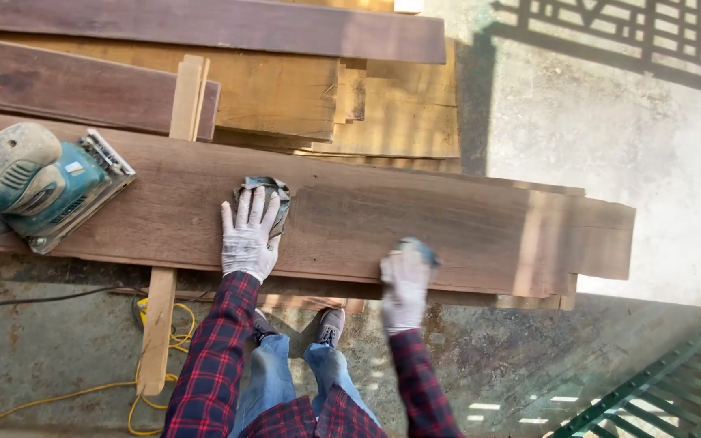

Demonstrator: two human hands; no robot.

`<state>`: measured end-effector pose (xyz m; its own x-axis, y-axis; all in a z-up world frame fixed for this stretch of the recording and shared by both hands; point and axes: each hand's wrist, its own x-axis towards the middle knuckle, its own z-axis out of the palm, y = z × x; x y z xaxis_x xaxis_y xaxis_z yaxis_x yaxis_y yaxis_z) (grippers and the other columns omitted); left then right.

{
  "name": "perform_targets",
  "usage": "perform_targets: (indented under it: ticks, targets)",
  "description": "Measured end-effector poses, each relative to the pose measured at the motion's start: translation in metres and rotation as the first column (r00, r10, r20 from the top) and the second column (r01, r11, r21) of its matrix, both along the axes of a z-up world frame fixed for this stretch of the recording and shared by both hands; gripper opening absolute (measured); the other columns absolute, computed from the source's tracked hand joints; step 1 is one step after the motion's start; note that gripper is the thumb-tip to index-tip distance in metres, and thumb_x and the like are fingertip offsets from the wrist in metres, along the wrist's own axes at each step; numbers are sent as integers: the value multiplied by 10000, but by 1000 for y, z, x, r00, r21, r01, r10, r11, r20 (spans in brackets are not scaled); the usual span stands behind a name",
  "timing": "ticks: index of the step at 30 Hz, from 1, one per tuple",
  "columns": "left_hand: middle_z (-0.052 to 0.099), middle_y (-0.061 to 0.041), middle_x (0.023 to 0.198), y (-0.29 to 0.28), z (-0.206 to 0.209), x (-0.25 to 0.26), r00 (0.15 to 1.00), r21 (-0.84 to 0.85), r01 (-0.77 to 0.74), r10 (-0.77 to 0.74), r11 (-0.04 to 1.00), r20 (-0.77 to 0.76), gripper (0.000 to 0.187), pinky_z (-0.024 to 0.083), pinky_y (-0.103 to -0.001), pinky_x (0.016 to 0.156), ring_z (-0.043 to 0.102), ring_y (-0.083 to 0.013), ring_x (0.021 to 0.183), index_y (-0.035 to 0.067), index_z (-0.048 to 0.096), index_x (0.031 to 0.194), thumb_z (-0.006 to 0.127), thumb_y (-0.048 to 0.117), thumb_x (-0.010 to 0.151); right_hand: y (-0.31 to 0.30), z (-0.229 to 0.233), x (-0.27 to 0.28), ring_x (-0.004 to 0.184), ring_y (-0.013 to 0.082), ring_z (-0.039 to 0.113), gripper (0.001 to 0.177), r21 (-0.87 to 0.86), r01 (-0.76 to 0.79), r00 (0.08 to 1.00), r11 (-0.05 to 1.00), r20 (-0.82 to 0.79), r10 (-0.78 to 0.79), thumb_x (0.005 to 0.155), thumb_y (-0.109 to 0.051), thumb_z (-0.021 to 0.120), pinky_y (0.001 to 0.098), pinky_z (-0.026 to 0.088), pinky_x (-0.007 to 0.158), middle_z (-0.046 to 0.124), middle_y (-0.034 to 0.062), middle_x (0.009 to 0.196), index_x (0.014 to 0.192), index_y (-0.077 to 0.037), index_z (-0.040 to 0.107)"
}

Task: The person sands long wooden planks laid across supports, first using an electric orbital sander along the plank surface, then sanding by hand with folded sandpaper, rubbing both hands along the wood. They continue alternating hand sanding over the plank surface and finally handle the sandpaper sheets.

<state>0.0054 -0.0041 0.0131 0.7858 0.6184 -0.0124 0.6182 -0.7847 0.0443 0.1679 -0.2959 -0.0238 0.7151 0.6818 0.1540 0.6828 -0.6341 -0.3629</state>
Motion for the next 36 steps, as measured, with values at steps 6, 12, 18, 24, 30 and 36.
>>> perform_targets:
  ticks: [6,12,18,24,30,36]
  targets:
    - [313,-79,1678,1,-6,-2,1000,27,5,-5,1000,-22,881,167,-632,1249,243,-296,1560,232,366,1593,741,388,812,43,21,13,1507,295,353,836,-14,-357,930,934,-105,353,744,128,622,533,213,1259,397,142,1623,1513,-156,460]
    - [305,-56,1678,0,1,1,994,33,-18,21,999,-106,884,170,-623,1256,239,-281,1569,261,355,1588,730,405,801,-58,-32,188,1543,273,353,572,2,159,985,987,61,-159,965,-21,606,527,182,1294,424,102,1632,1499,-215,538]
    - [296,-48,1698,-2,3,4,989,55,-34,42,998,-141,858,172,-615,1271,248,-271,1578,283,353,1596,709,411,826,82,-23,139,1533,328,328,620,40,163,985,986,46,-164,889,-19,633,552,187,1272,394,146,1636,1492,-111,523]
    - [295,-46,1693,-1,-5,1,990,23,-47,49,999,-128,861,160,-625,1279,240,-272,1584,282,352,1589,708,410,816,154,35,62,1518,326,348,683,101,-440,882,892,-138,451,835,-30,709,563,211,1253,391,129,1633,1482,-111,505]
    - [304,-63,1684,-1,3,3,991,-4,-53,52,999,-123,879,161,-626,1268,241,-276,1575,269,351,1590,728,390,804,17,-1,222,1540,253,321,668,8,-23,996,1000,-84,24,926,-16,619,497,163,1282,364,60,1665,1537,-238,466]
    - [306,-64,1665,-2,6,4,992,-38,-53,48,998,-117,899,156,-635,1253,238,-284,1559,263,343,1580,743,395,785,33,-47,215,1562,268,344,495,90,313,948,946,32,-317,1029,-90,630,489,182,1310,416,75,1652,1496,-227,542]
